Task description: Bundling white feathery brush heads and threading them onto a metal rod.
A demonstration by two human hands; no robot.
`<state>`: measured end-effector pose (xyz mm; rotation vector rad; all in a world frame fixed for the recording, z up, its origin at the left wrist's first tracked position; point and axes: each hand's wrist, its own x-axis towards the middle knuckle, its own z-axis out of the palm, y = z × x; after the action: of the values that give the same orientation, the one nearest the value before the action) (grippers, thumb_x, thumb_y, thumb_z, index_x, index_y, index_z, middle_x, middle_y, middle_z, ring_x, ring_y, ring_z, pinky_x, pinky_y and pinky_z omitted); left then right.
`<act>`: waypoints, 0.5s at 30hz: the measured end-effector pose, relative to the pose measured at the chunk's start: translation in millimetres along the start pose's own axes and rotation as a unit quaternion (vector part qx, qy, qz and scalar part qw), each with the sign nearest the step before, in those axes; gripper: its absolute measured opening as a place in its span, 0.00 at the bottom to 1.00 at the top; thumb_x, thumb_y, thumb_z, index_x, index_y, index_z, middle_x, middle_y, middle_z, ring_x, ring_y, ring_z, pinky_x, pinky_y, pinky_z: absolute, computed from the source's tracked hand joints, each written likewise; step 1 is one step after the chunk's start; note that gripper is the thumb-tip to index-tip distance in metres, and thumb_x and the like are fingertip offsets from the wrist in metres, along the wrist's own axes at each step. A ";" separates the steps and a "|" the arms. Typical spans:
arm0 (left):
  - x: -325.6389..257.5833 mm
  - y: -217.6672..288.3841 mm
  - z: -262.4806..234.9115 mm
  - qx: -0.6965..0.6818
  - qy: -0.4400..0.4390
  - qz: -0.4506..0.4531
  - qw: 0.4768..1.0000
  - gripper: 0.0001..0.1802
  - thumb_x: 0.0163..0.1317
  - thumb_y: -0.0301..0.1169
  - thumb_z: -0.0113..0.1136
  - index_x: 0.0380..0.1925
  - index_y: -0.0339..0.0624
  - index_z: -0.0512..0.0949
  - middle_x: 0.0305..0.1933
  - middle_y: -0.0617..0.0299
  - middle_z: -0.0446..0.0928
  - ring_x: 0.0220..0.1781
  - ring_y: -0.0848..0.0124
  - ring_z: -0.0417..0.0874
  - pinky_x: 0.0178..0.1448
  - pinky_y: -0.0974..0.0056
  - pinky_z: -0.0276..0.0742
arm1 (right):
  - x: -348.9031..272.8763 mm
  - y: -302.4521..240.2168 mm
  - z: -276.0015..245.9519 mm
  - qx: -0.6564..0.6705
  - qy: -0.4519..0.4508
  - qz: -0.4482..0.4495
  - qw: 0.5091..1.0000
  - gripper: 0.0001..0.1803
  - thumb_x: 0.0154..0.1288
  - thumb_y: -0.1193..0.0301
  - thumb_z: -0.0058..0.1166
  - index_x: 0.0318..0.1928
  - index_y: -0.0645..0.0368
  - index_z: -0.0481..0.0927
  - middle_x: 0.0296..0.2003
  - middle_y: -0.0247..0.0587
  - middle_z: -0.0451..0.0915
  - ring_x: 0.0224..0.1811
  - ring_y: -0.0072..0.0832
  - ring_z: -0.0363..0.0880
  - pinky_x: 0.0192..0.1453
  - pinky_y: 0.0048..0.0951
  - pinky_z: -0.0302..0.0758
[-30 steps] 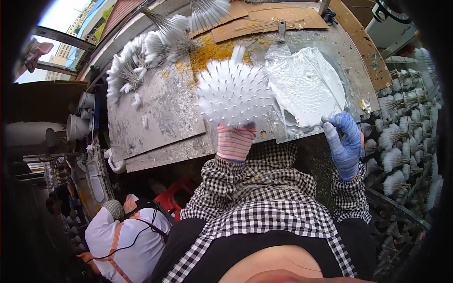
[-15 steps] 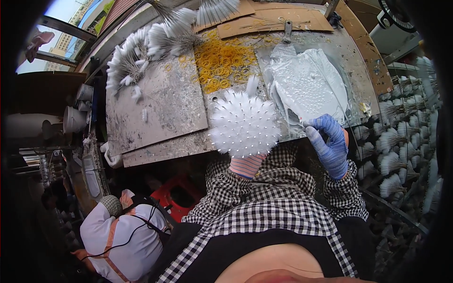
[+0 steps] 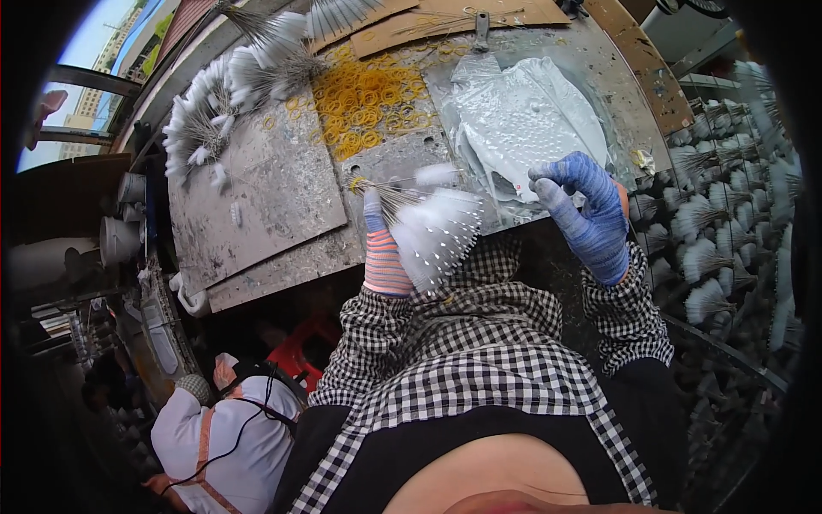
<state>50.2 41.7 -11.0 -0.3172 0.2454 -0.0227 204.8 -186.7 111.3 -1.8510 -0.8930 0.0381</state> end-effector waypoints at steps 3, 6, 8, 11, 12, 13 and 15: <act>2.5 -7.3 24.8 0.242 0.124 0.067 0.960 0.43 0.71 0.66 0.48 0.69 0.41 0.67 0.64 0.46 0.75 0.61 0.55 0.80 0.67 0.52 0.78 | 7.5 -4.7 -3.8 0.020 -0.006 -0.028 0.999 0.07 0.63 0.77 0.67 0.42 0.63 0.87 0.33 0.39 0.86 0.35 0.25 0.84 0.43 0.28 0.79; 2.0 -9.7 35.8 0.322 0.114 0.094 0.935 0.42 0.72 0.64 0.47 0.70 0.40 0.66 0.67 0.45 0.73 0.64 0.54 0.79 0.68 0.52 0.77 | 22.0 -9.0 -6.0 0.000 -0.031 -0.095 0.995 0.08 0.67 0.72 0.64 0.44 0.60 0.87 0.38 0.34 0.88 0.39 0.20 0.82 0.43 0.24 0.72; 2.3 -8.3 34.8 0.346 0.120 0.105 0.925 0.40 0.73 0.62 0.47 0.69 0.40 0.67 0.66 0.45 0.74 0.64 0.54 0.79 0.69 0.51 0.76 | 32.1 -12.5 -6.3 -0.011 -0.044 -0.109 0.993 0.09 0.66 0.71 0.66 0.45 0.58 0.88 0.38 0.32 0.88 0.38 0.20 0.82 0.42 0.25 0.72; 11.2 -12.7 41.4 0.377 0.144 0.143 0.904 0.35 0.73 0.58 0.50 0.62 0.37 0.73 0.59 0.46 0.80 0.59 0.53 0.83 0.67 0.49 0.78 | 44.2 -15.7 -2.9 -0.010 -0.092 -0.142 0.986 0.10 0.64 0.69 0.68 0.45 0.56 0.88 0.37 0.31 0.87 0.38 0.18 0.83 0.39 0.25 0.70; 15.0 -11.7 40.2 0.376 0.147 0.140 0.904 0.35 0.73 0.58 0.50 0.62 0.37 0.73 0.59 0.46 0.80 0.59 0.53 0.83 0.67 0.49 0.78 | 48.5 -16.0 -0.7 -0.009 -0.092 -0.138 0.986 0.10 0.64 0.69 0.68 0.45 0.56 0.88 0.37 0.31 0.87 0.38 0.18 0.83 0.39 0.25 0.70; 15.9 -7.3 40.8 0.369 0.144 0.129 0.909 0.34 0.73 0.57 0.52 0.61 0.37 0.74 0.57 0.46 0.81 0.58 0.52 0.84 0.66 0.49 0.79 | 54.6 -17.5 3.6 0.015 -0.122 -0.139 0.983 0.11 0.65 0.66 0.68 0.44 0.57 0.87 0.35 0.34 0.87 0.37 0.23 0.84 0.41 0.27 0.76; 20.9 -1.7 40.7 0.342 0.123 0.091 0.927 0.29 0.72 0.49 0.57 0.60 0.35 0.75 0.52 0.45 0.84 0.56 0.51 0.85 0.65 0.47 0.80 | 66.4 -9.9 14.0 0.048 -0.210 -0.098 0.972 0.18 0.67 0.56 0.65 0.44 0.59 0.87 0.35 0.37 0.88 0.36 0.30 0.87 0.45 0.29 0.82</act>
<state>80.4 51.2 22.0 0.4095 0.4960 0.0355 241.6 -134.7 136.6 -1.6834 -1.3395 0.3549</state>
